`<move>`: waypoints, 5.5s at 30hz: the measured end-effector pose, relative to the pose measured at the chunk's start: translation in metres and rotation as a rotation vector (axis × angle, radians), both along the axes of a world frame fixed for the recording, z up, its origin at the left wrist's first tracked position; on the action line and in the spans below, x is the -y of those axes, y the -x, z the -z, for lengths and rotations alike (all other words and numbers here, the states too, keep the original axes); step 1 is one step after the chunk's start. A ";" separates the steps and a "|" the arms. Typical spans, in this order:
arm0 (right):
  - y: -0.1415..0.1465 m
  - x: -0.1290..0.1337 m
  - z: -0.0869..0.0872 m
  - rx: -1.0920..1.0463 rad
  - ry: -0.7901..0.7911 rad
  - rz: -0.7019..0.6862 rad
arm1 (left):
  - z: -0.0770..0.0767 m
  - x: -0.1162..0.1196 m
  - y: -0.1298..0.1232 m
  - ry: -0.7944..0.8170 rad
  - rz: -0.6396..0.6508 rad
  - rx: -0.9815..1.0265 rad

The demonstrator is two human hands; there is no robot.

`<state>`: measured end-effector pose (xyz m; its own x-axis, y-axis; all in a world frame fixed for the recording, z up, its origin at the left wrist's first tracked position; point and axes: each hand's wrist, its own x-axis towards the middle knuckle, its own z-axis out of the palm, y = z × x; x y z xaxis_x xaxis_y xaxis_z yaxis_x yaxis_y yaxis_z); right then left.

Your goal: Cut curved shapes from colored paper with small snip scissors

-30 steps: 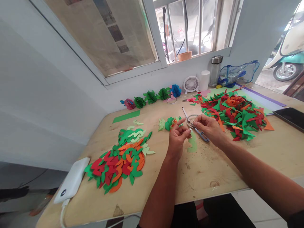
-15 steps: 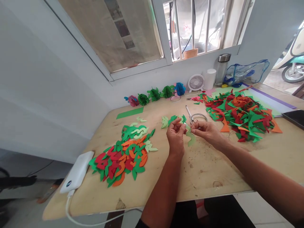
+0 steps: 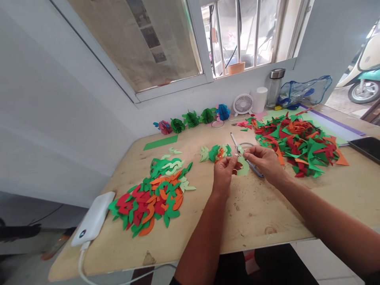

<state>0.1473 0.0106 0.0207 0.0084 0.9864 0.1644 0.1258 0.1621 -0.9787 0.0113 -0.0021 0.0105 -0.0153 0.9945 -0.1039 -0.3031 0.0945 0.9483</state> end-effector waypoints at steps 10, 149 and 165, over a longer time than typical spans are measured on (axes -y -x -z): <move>-0.001 0.000 0.003 -0.039 0.029 -0.029 | 0.001 0.001 0.001 -0.047 -0.065 -0.017; 0.009 0.001 0.014 0.145 -0.109 -0.030 | 0.004 0.004 -0.010 -0.212 -0.254 0.055; 0.009 0.005 0.010 0.201 -0.310 0.043 | 0.006 0.002 -0.009 -0.281 -0.261 0.019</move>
<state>0.1382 0.0061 0.0106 -0.0142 0.8890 0.4577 0.3238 0.4371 -0.8391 0.0200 -0.0045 0.0041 -0.2727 0.9470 0.1700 -0.2999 -0.2516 0.9202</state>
